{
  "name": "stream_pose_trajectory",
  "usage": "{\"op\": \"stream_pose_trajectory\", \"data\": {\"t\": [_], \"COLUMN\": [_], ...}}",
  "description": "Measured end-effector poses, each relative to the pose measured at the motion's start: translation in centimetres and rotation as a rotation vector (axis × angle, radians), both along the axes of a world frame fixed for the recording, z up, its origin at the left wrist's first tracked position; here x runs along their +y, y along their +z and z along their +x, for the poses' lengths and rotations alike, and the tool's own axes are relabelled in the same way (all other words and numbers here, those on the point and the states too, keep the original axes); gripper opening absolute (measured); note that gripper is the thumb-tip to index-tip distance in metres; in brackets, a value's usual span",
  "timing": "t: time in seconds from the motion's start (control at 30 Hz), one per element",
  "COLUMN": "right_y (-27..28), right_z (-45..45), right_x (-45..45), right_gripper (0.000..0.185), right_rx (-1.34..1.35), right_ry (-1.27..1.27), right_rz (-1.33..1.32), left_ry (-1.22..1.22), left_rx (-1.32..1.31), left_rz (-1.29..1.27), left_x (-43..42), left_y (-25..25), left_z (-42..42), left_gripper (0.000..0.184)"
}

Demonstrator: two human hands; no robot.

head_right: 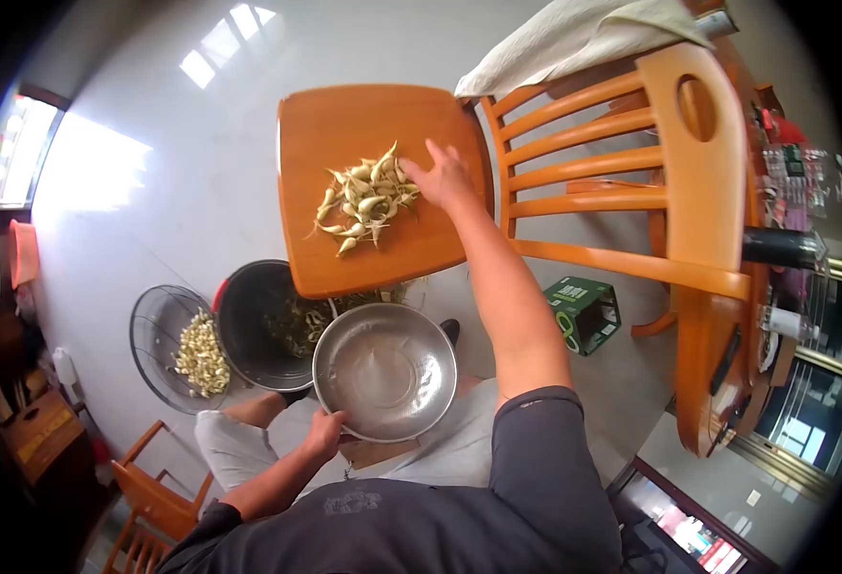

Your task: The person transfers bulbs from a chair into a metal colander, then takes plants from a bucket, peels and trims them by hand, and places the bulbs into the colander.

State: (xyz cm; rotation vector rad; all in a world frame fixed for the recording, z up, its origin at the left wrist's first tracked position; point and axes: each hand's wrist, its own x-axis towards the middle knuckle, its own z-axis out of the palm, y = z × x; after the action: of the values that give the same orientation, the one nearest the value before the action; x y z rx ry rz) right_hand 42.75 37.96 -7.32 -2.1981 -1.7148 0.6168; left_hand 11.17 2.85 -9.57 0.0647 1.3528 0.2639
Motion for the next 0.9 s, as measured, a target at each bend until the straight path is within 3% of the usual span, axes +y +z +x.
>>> {"op": "stream_pose_trajectory", "data": {"t": [0.13,0.37,0.7,0.83,0.9], "right_y": [-3.5,-4.5,-4.2,-5.6,-3.7], "right_z": [-6.2,-12.0,-10.2,-9.7,-9.9], "right_x": [1.3,-1.7,-12.3,-18.9,-22.2], "right_gripper": [0.089,0.085,0.058,0.053,0.052], "right_rx": [-0.049,-0.281,-0.167,-0.154,-0.154], "right_ry": [0.071,0.247,0.512,0.577,0.603], "right_rz": [-0.165,-0.098,0.052,0.269,0.088], "left_ry": [0.032,0.016,0.076,0.063,0.05], "left_rx": [-0.022,-0.06,-0.166,-0.207,-0.212], "left_rz": [0.036,0.224,0.385,0.377,0.394], "left_x": [-1.2,1.7,3.5,3.5,3.5], "left_y": [-4.0,-10.4,-11.8,-11.9,-11.7], "left_z": [-0.8,0.9,1.5,1.4,1.4], "left_gripper": [0.044,0.045,0.045,0.042,0.043]}}
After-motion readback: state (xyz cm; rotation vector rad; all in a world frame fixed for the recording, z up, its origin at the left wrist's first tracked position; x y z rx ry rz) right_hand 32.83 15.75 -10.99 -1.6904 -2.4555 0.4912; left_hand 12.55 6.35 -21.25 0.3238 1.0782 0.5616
